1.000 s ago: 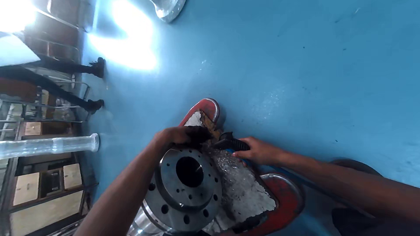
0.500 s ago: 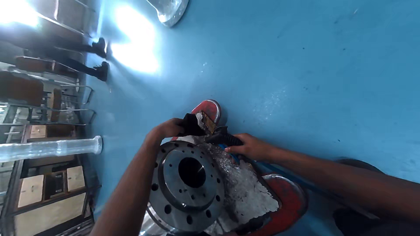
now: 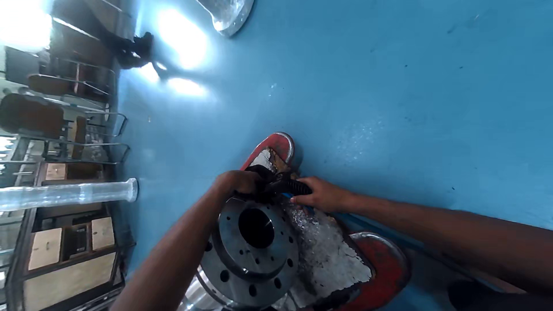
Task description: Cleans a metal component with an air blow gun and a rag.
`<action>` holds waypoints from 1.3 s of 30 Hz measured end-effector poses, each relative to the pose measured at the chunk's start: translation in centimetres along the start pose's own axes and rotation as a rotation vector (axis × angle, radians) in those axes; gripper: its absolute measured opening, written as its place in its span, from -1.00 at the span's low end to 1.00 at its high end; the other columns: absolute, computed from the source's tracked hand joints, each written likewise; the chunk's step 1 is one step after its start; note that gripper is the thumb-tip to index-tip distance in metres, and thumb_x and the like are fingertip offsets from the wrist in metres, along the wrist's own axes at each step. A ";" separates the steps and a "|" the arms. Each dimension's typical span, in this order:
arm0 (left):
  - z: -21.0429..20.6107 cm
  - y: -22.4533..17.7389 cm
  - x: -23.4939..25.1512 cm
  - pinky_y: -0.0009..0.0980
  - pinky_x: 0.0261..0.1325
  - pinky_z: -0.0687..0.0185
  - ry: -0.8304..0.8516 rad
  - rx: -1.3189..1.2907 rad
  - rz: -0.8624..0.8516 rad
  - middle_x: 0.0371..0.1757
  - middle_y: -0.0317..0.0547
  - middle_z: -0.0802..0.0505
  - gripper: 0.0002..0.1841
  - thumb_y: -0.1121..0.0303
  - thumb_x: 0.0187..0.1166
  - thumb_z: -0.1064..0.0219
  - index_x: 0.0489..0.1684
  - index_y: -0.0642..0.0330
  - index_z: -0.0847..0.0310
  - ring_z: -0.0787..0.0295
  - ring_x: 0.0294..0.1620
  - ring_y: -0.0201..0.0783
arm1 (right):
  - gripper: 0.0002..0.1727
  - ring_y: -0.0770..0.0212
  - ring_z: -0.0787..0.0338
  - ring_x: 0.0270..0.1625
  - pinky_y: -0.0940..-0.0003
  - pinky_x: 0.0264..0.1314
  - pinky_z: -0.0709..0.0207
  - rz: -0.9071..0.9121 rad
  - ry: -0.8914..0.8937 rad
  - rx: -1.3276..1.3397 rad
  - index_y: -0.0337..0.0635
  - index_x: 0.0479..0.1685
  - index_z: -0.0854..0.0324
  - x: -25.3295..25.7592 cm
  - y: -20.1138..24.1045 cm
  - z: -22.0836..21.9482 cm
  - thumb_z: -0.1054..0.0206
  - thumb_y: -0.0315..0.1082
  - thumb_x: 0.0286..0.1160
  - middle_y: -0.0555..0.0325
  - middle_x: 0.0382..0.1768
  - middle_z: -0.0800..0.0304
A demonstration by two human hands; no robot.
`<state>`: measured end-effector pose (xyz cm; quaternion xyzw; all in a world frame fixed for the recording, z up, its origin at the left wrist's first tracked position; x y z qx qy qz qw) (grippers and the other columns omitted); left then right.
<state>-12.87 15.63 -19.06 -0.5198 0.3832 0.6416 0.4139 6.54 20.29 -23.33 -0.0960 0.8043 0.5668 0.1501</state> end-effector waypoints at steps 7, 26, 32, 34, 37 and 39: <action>0.3 -0.2 0.0 0.23 0.34 -0.53 0.007 0.053 0.013 0.18 0.17 -0.82 -0.68 0.41 0.61 -0.39 0.29 0.21 -0.71 -0.74 0.24 0.09 | -0.72 0.25 -0.79 -0.46 0.38 -0.28 -0.70 -0.041 -0.008 0.142 -0.29 0.19 -0.56 0.0 -0.8 -0.1 -0.27 -0.26 0.75 0.05 -0.38 -0.79; 0.7 0.5 -0.3 0.17 0.31 -0.56 -0.035 -0.079 0.013 0.14 0.17 -0.82 -0.70 0.38 0.61 -0.42 0.24 0.27 -0.69 -0.75 0.18 0.06 | -0.69 0.29 -0.77 -0.53 0.50 -0.46 -0.62 -0.141 0.105 0.312 -0.34 -0.01 -0.53 2.2 0.4 2.1 -0.15 -0.19 0.82 0.02 -0.42 -0.80; 0.7 0.7 -0.2 0.18 0.35 -0.55 -0.057 -0.091 0.014 0.18 0.15 -0.81 -0.69 0.38 0.62 -0.41 0.28 0.22 -0.69 -0.74 0.23 0.05 | -0.72 0.27 -0.80 -0.52 0.48 -0.45 -0.66 -0.090 0.099 0.277 -0.34 0.03 -0.51 1.9 0.3 2.8 -0.16 -0.23 0.82 0.00 -0.44 -0.80; 0.7 0.7 -0.2 0.20 0.38 -0.53 -0.064 -0.086 0.014 0.22 0.15 -0.81 -0.66 0.38 0.60 -0.42 0.32 0.21 -0.68 -0.73 0.28 0.07 | -0.72 0.25 -0.81 -0.51 0.46 -0.41 -0.68 -0.067 0.098 0.270 -0.35 0.03 -0.53 1.2 0.2 3.3 -0.15 -0.25 0.82 -0.01 -0.43 -0.81; 0.9 0.3 -0.4 0.24 0.40 -0.51 -0.070 -0.080 0.005 0.21 0.24 -0.80 -0.66 0.42 0.61 -0.41 0.30 0.30 -0.67 -0.73 0.27 0.14 | -0.74 0.23 -0.81 -0.51 0.45 -0.40 -0.69 -0.066 0.074 0.237 -0.36 0.05 -0.54 -0.2 0.4 3.8 -0.16 -0.27 0.81 -0.02 -0.42 -0.81; 0.9 0.3 -0.6 0.24 0.41 -0.50 -0.064 -0.067 0.018 0.23 0.23 -0.80 -0.66 0.41 0.61 -0.41 0.30 0.30 -0.67 -0.72 0.29 0.13 | -0.75 0.23 -0.81 -0.52 0.45 -0.42 -0.68 -0.062 0.066 0.214 -0.36 0.05 -0.54 -0.9 0.5 3.9 -0.17 -0.28 0.81 -0.03 -0.42 -0.82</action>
Point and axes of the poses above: each hand's wrist, its own x-axis towards the middle knuckle, its own z-axis out of the back of the hand, y = z × x, the point moved 6 cm from there along x, towards the middle knuckle
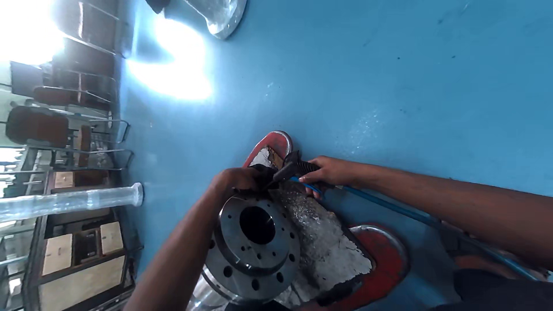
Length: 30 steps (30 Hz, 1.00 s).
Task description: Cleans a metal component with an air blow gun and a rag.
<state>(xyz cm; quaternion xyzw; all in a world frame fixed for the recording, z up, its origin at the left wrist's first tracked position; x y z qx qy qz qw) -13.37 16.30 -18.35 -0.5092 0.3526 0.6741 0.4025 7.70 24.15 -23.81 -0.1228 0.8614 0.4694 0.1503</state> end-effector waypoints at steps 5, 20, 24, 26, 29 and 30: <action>0.0 0.1 0.2 0.24 0.42 -0.49 -0.008 0.001 0.028 0.27 0.23 -0.78 -0.64 0.41 0.63 -0.39 0.36 0.26 -0.65 -0.70 0.33 0.14 | -0.75 0.24 -0.81 -0.51 0.44 -0.36 -0.71 0.032 -0.024 -0.076 -0.33 0.12 -0.53 -0.1 0.5 -0.7 -0.22 -0.29 0.77 0.02 -0.44 -0.80; 1.6 0.7 -0.1 0.18 0.45 -0.50 -0.176 -0.071 -0.023 0.24 0.19 -0.81 -0.68 0.45 0.69 -0.29 0.36 0.25 -0.67 -0.73 0.31 0.09 | -0.72 0.19 -0.84 -0.47 0.35 -0.30 -0.78 0.078 -0.062 -0.096 -0.30 0.21 -0.50 -0.4 0.1 -2.7 -0.28 -0.30 0.74 -0.01 -0.36 -0.79; 2.4 1.7 -0.5 0.13 0.35 -0.57 -0.224 -0.141 -0.054 0.15 0.19 -0.83 -0.73 0.50 0.67 -0.28 0.26 0.31 -0.70 -0.77 0.19 0.05 | -0.72 0.17 -0.89 -0.35 0.36 -0.23 -0.77 0.084 -0.073 0.004 -0.27 0.25 -0.51 -0.9 0.3 -2.5 -0.24 -0.29 0.76 -0.03 -0.28 -0.86; 3.6 2.8 -1.8 0.06 0.25 -0.65 -0.337 -0.292 -0.071 0.07 0.18 -0.83 -0.75 0.53 0.67 -0.24 0.21 0.35 -0.69 -0.80 0.08 -0.01 | -0.74 0.14 -0.91 -0.33 0.36 -0.22 -0.79 0.124 -0.031 0.057 -0.29 0.21 -0.53 -1.0 0.4 -2.8 -0.23 -0.30 0.76 -0.05 -0.28 -0.88; 5.4 4.7 -5.5 -0.05 0.11 -0.72 -0.589 -0.590 -0.061 -0.04 0.11 -0.85 -0.78 0.55 0.66 -0.19 0.11 0.37 -0.70 -0.81 -0.05 -0.14 | -0.77 0.15 -0.91 -0.29 0.34 -0.19 -0.78 0.158 0.010 0.081 -0.30 0.18 -0.54 -0.9 0.9 -3.6 -0.21 -0.32 0.77 -0.04 -0.25 -0.88; 5.6 5.4 -6.4 -0.08 0.06 -0.73 -0.630 -0.628 -0.046 -0.07 0.09 -0.85 -0.79 0.56 0.65 -0.18 0.07 0.36 -0.71 -0.80 -0.10 -0.17 | -0.77 0.17 -0.91 -0.30 0.36 -0.19 -0.78 0.166 0.008 0.078 -0.29 0.17 -0.54 -0.7 1.1 -3.8 -0.21 -0.32 0.77 -0.02 -0.26 -0.88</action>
Point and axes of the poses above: each hand's wrist, its own x-axis towards the middle knuckle, its own z-axis out of the back of the hand, y = z × x, the point moved 6 cm from there along x, towards the middle knuckle
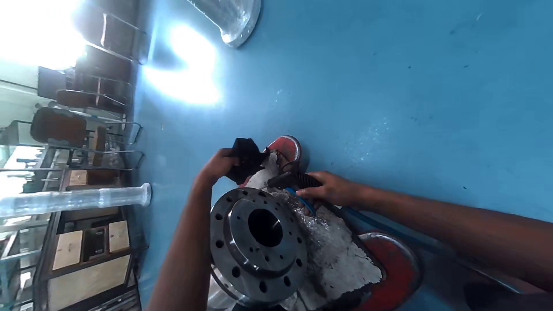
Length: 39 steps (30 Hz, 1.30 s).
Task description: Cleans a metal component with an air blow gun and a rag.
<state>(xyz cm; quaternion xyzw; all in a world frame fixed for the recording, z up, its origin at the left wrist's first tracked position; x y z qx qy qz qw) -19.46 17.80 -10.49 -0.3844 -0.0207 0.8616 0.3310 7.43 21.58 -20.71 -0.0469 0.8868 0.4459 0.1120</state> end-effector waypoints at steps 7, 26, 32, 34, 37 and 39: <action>-3.1 2.7 -2.9 -0.11 0.20 -0.70 0.282 0.151 -0.033 -0.02 0.02 -0.88 -0.77 0.59 0.64 -0.24 0.13 0.32 -0.75 -0.81 -0.02 -0.21 | -0.75 0.17 -0.89 -0.36 0.37 -0.26 -0.78 -0.056 0.001 0.001 -0.29 0.19 -0.52 1.9 0.0 -0.9 -0.21 -0.28 0.78 -0.03 -0.30 -0.86; -5.2 2.0 -1.8 -0.05 0.13 -0.63 0.457 0.350 -0.005 -0.10 0.02 -0.84 -0.84 0.52 0.61 -0.30 0.01 0.29 -0.77 -0.75 -0.06 -0.17 | -0.70 0.28 -0.75 -0.50 0.35 -0.29 -0.70 0.017 -0.046 -0.455 -0.23 0.18 -0.56 2.2 2.0 -2.6 -0.35 -0.21 0.69 0.08 -0.44 -0.73; -5.1 1.9 -1.8 -0.02 0.11 -0.62 0.426 0.329 0.015 -0.11 0.04 -0.84 -0.84 0.51 0.61 -0.29 -0.03 0.29 -0.78 -0.76 -0.06 -0.14 | -0.60 0.10 -0.80 -0.10 0.10 0.06 -0.65 0.061 -0.070 -0.710 -0.22 0.29 -0.55 1.5 2.9 -3.1 -0.36 -0.13 0.68 -0.03 -0.13 -0.75; -5.0 1.8 -1.9 -0.01 0.13 -0.62 0.410 0.319 0.021 -0.10 0.04 -0.84 -0.84 0.51 0.62 -0.29 -0.03 0.29 -0.78 -0.75 -0.05 -0.13 | -0.59 0.09 -0.80 -0.01 0.08 0.12 -0.63 0.084 -0.081 -0.767 -0.20 0.29 -0.56 1.1 3.0 -3.3 -0.36 -0.12 0.67 -0.03 -0.11 -0.76; -4.8 1.6 -2.1 -0.05 0.12 -0.63 0.379 0.296 0.024 -0.11 0.03 -0.84 -0.84 0.51 0.64 -0.27 -0.02 0.30 -0.77 -0.75 -0.07 -0.16 | -0.65 0.15 -0.79 -0.15 0.15 -0.05 -0.63 0.107 -0.091 -0.801 -0.16 0.20 -0.56 0.7 3.0 -3.5 -0.36 -0.12 0.67 0.05 -0.26 -0.73; -4.7 1.6 -2.2 -0.08 0.10 -0.63 0.356 0.271 0.024 -0.11 0.02 -0.84 -0.84 0.52 0.64 -0.27 -0.02 0.30 -0.76 -0.75 -0.08 -0.18 | -0.66 0.17 -0.79 -0.18 0.18 -0.08 -0.64 0.122 -0.100 -0.806 -0.14 0.20 -0.56 0.4 3.2 -3.4 -0.36 -0.12 0.66 0.08 -0.28 -0.72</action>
Point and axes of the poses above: each hand's wrist, its own x-axis towards the middle knuckle, its own z-axis out of the back of the hand, y = z × x, the point moved 6 cm from there along x, towards the middle knuckle
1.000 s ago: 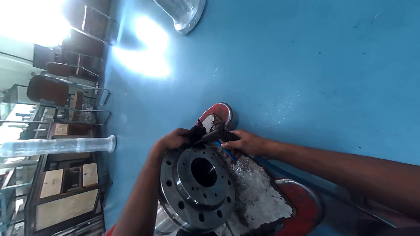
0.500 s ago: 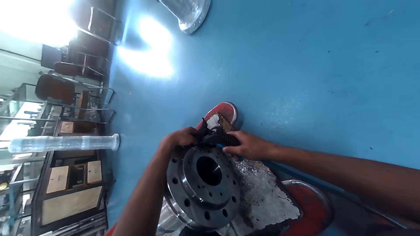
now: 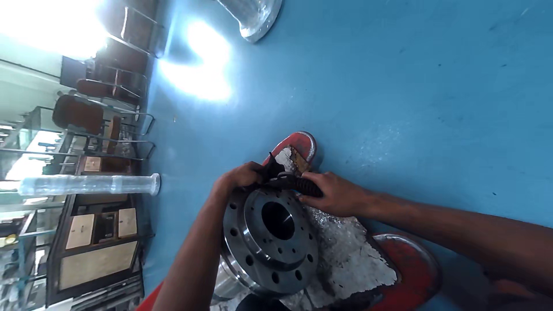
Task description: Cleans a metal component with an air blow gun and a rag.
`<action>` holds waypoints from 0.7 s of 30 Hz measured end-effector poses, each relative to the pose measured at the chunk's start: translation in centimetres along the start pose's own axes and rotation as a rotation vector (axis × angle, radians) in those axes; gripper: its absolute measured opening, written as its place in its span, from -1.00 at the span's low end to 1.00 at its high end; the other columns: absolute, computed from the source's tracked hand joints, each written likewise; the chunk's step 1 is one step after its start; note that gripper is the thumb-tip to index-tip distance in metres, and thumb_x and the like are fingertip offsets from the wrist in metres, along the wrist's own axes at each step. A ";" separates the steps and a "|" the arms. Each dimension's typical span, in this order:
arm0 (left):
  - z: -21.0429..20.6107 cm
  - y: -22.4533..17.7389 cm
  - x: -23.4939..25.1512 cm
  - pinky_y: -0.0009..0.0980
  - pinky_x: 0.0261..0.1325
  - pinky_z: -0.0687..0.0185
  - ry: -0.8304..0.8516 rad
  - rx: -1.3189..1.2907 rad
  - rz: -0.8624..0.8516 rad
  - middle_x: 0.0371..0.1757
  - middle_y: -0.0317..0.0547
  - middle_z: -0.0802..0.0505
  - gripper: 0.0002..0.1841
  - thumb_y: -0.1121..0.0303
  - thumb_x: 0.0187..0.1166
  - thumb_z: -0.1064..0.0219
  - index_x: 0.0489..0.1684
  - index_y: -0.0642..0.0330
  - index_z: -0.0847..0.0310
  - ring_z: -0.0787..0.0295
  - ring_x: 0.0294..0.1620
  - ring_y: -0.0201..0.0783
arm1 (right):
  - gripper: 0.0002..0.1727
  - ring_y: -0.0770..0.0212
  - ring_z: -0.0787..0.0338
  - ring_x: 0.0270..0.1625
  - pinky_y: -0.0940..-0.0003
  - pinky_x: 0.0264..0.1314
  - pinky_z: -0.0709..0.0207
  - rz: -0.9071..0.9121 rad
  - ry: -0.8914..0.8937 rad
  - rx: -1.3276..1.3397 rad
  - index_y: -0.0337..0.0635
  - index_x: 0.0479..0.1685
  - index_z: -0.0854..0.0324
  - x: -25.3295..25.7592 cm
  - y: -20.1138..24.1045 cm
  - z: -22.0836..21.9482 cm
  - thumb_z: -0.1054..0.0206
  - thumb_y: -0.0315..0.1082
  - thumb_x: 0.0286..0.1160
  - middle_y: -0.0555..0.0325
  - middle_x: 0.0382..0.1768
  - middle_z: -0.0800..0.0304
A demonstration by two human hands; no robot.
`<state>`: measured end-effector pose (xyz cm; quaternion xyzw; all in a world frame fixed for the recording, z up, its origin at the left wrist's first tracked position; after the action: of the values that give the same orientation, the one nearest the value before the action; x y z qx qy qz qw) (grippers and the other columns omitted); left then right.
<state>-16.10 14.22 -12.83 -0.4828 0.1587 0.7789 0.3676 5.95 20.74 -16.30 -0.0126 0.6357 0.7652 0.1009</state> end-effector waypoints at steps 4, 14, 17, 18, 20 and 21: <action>0.3 0.6 0.0 -0.07 0.20 -0.64 -0.067 -0.043 -0.029 -0.03 0.04 -0.86 -0.80 0.52 0.67 -0.23 0.06 0.30 -0.76 -0.78 0.00 -0.17 | -0.64 0.19 -0.79 -0.16 0.16 -0.07 -0.64 -0.020 0.009 -0.031 -0.08 0.24 -0.54 -0.4 0.0 0.2 -0.34 -0.08 0.67 0.10 -0.26 -0.73; 2.7 1.7 -0.5 -0.02 0.16 -0.71 -0.433 -0.240 -0.126 -0.07 0.08 -0.87 -0.79 0.53 0.64 -0.21 0.03 0.35 -0.75 -0.82 -0.04 -0.15 | -0.72 0.19 -0.90 -0.34 0.35 -0.21 -0.80 -0.133 0.027 0.598 -0.25 0.24 -0.54 0.1 -2.1 0.5 -0.27 -0.28 0.74 0.02 -0.29 -0.87; 2.6 1.0 -1.0 -0.18 0.05 -0.71 -0.441 -0.319 -0.171 -0.16 -0.01 -0.85 -0.82 0.58 0.60 -0.20 -0.04 0.37 -0.74 -0.78 -0.15 -0.29 | -0.73 0.16 -0.89 -0.36 0.38 -0.29 -0.76 -0.163 0.087 0.743 -0.30 0.15 -0.54 1.1 -3.4 0.7 -0.13 -0.26 0.83 -0.04 -0.29 -0.87; 2.4 0.9 -0.9 -0.20 0.05 -0.71 -0.411 -0.318 -0.177 -0.16 -0.02 -0.85 -0.82 0.59 0.59 -0.21 -0.05 0.38 -0.74 -0.77 -0.16 -0.31 | -0.70 0.16 -0.89 -0.36 0.39 -0.31 -0.75 -0.183 0.117 0.772 -0.30 0.10 -0.55 1.4 -4.0 0.9 -0.08 -0.22 0.86 -0.06 -0.29 -0.87; 2.0 0.8 -0.7 -0.24 0.01 -0.71 -0.335 -0.294 -0.163 -0.18 -0.05 -0.85 -0.83 0.59 0.59 -0.21 -0.05 0.36 -0.74 -0.77 -0.18 -0.33 | -0.66 0.13 -0.90 -0.34 0.37 -0.30 -0.76 -0.219 0.175 0.805 -0.30 0.05 -0.55 2.0 -4.7 0.9 -0.04 -0.17 0.87 -0.08 -0.28 -0.87; 1.7 0.7 -0.6 -0.24 0.02 -0.71 -0.287 -0.276 -0.148 -0.17 -0.04 -0.84 -0.82 0.59 0.61 -0.21 -0.03 0.36 -0.73 -0.77 -0.17 -0.32 | -0.65 0.13 -0.91 -0.33 0.37 -0.29 -0.77 -0.228 0.190 0.819 -0.30 0.06 -0.56 2.1 -4.7 0.7 -0.05 -0.16 0.87 -0.08 -0.29 -0.87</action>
<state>-17.55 14.49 -11.56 -0.4229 -0.0393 0.8249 0.3730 4.74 22.48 -21.08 -0.1122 0.8877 0.4293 0.1226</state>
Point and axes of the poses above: each hand's wrist, its own x-axis towards the middle knuckle, its own z-axis out of the back of the hand, y = z × x, the point moved 6 cm from there along x, towards the middle knuckle
